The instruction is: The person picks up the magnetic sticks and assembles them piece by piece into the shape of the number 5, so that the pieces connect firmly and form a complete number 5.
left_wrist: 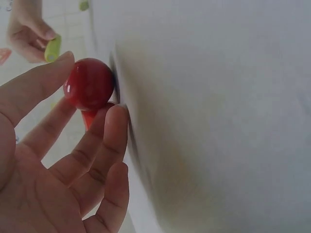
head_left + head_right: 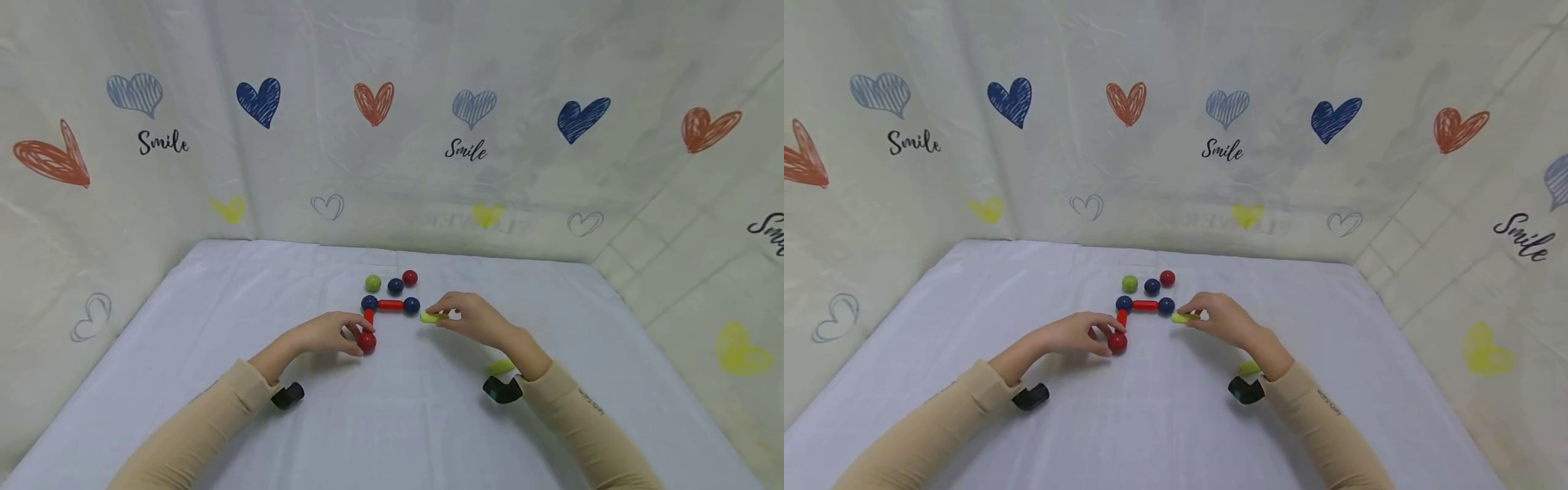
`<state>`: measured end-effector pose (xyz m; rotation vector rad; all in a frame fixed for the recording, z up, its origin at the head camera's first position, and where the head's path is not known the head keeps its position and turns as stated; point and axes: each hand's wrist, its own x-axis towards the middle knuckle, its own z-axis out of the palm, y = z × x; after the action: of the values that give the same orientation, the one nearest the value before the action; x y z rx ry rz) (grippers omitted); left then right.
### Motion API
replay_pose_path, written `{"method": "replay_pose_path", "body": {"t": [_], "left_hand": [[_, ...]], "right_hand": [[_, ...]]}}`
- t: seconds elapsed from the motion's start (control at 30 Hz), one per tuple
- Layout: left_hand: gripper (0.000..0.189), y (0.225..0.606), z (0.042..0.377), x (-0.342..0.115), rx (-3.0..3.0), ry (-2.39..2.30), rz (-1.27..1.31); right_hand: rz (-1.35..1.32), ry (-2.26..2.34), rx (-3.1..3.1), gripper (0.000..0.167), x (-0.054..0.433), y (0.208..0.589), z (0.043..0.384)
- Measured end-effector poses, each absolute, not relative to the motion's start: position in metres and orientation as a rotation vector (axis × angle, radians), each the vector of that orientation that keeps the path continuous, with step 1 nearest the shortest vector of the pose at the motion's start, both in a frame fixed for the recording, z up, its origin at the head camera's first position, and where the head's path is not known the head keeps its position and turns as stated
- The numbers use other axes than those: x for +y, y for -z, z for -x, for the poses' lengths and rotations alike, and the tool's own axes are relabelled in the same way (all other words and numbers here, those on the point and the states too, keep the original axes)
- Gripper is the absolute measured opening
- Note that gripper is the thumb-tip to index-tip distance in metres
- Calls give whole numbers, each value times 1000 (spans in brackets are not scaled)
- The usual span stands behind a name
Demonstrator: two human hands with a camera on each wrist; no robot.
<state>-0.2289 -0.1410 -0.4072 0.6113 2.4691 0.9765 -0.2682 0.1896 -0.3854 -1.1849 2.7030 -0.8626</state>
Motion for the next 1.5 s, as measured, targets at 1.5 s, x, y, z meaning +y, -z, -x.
{"method": "replay_pose_path", "body": {"t": [1.5], "left_hand": [[33,410,231,-139,2478,-1001,-636]], "right_hand": [[1337,690,2585,28,116,409,248]]}}
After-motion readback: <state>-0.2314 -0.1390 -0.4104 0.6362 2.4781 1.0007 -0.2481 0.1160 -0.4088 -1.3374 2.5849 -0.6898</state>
